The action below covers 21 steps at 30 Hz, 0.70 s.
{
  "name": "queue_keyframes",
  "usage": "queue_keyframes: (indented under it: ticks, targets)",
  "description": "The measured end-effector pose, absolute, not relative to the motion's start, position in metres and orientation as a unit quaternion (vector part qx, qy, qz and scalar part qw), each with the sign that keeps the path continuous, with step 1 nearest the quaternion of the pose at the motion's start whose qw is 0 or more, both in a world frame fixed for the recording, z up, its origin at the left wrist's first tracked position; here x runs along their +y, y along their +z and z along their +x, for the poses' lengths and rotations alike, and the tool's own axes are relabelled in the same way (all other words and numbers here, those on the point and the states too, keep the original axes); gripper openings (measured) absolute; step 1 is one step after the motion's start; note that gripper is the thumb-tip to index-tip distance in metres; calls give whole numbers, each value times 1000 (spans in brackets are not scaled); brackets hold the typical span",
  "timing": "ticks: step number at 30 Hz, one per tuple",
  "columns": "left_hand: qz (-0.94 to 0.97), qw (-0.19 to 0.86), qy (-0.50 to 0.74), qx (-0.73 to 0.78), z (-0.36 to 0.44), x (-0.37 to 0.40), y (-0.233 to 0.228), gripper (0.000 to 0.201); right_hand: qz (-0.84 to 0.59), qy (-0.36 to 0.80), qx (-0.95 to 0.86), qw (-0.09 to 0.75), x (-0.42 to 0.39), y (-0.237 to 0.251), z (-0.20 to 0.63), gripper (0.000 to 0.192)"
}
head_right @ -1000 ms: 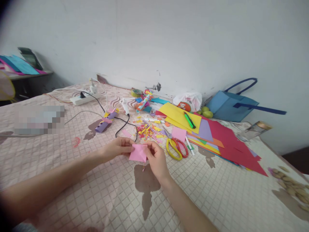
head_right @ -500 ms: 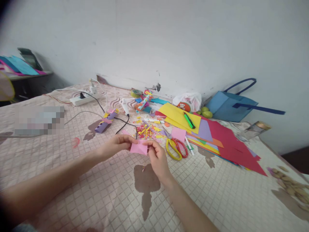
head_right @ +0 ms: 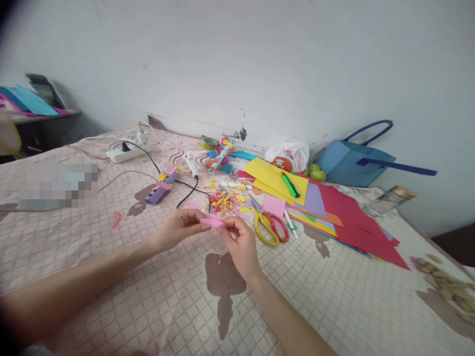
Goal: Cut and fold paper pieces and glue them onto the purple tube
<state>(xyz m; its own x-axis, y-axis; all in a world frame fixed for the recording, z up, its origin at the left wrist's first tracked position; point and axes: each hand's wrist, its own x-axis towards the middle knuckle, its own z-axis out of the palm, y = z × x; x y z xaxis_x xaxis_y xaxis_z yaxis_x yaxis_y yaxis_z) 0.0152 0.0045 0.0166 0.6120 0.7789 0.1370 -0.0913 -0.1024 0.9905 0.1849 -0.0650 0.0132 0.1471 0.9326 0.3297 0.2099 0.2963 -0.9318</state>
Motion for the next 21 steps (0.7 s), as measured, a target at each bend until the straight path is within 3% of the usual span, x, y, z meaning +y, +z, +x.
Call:
queue_keyframes:
  ticks: [12,21]
  targets:
    - [587,649,412,253,18,-3,16,18,-491,446,-449,598,-66,7,170,11]
    - [611,594,412,323,18,-3,17,25,-512,447,-428,596,-68,9,169,17]
